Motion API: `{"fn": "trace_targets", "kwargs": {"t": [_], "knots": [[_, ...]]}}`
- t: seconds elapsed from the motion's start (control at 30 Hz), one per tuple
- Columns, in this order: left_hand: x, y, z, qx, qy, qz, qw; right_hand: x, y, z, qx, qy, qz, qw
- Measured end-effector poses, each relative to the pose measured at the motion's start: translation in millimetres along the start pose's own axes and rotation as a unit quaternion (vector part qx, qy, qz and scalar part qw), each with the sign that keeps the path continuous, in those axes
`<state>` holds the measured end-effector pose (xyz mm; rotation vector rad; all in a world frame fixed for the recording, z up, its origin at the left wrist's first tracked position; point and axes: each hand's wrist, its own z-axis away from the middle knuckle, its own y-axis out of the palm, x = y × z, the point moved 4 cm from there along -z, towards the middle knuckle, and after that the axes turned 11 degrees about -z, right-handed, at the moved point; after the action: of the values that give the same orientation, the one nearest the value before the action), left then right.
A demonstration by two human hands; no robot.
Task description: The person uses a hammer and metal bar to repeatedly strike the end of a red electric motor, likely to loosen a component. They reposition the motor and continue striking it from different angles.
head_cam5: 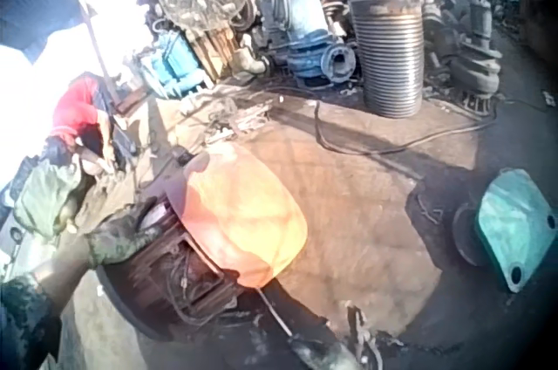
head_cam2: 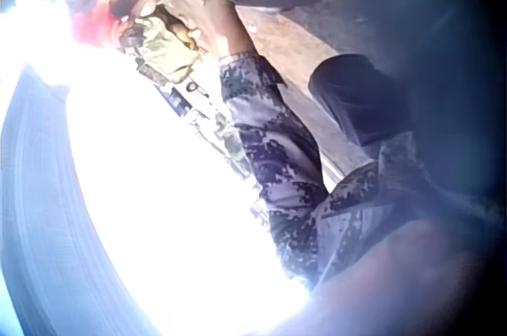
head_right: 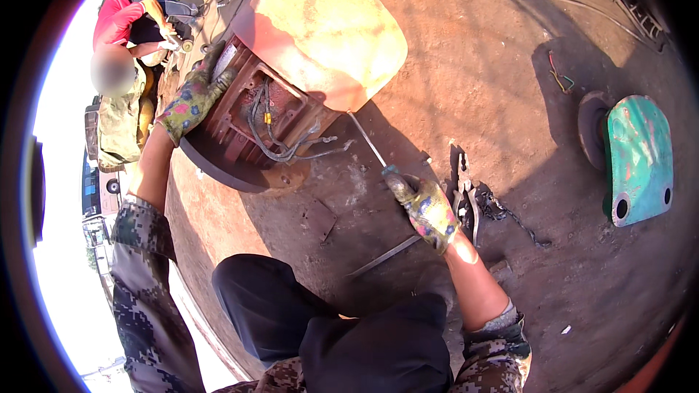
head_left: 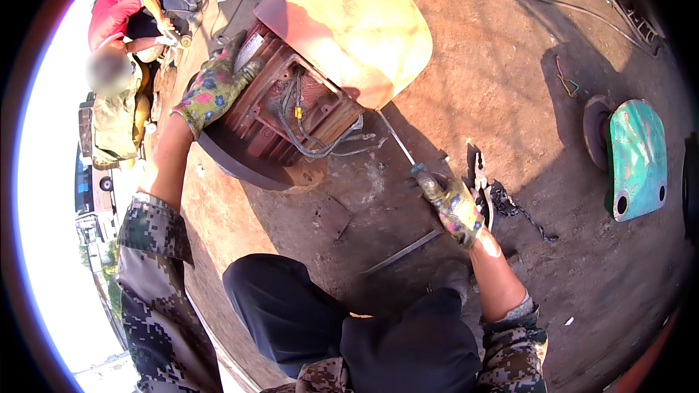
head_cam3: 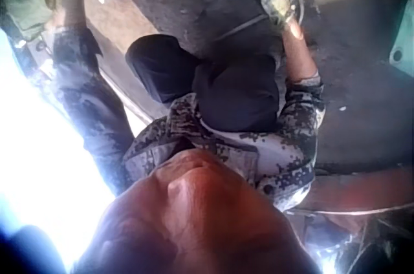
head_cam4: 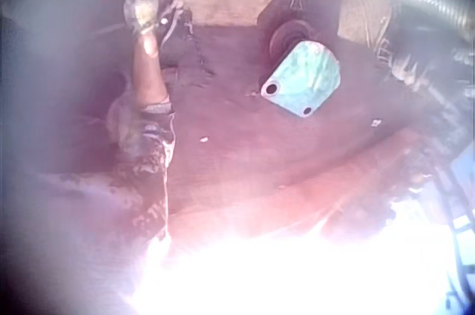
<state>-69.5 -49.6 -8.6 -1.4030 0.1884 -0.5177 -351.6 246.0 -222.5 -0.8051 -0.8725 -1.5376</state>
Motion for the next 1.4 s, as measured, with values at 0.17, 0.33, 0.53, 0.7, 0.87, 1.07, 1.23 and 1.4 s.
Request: {"fn": "trace_targets", "kwargs": {"t": [0.17, 0.33, 0.53, 0.7, 0.87, 1.07, 1.23, 1.4], "knots": [[-20, -1, 14, -0.1, -0.013, -0.116, 0.988, -5, -19, 18, 0.038, 0.103, -0.222, 0.969], [-24, -6, 21, -0.064, -0.017, -0.134, 0.989, -16, -64, 30, -0.199, 0.014, 0.09, 0.976], [-24, -8, 50, -0.168, 0.003, -0.074, 0.983, -35, -115, 60, -0.315, -0.091, 0.331, 0.885], [-26, -7, 70, -0.242, 0.018, -0.031, 0.97, -47, -129, 66, -0.346, -0.034, 0.476, 0.808], [-39, -3, 109, -0.342, 0.026, 0.068, 0.937, -37, -83, 82, -0.272, -0.169, 0.506, 0.801], [-51, 13, 126, -0.388, 0.025, 0.078, 0.918, -87, 25, 89, 0.188, -0.161, 0.548, 0.799], [-52, 6, 121, -0.397, 0.037, 0.046, 0.916, -99, 39, 84, 0.194, -0.156, 0.557, 0.793], [-52, 1, 120, -0.449, 0.044, 0.021, 0.892, -97, 44, 76, 0.195, -0.179, 0.599, 0.755]]}}
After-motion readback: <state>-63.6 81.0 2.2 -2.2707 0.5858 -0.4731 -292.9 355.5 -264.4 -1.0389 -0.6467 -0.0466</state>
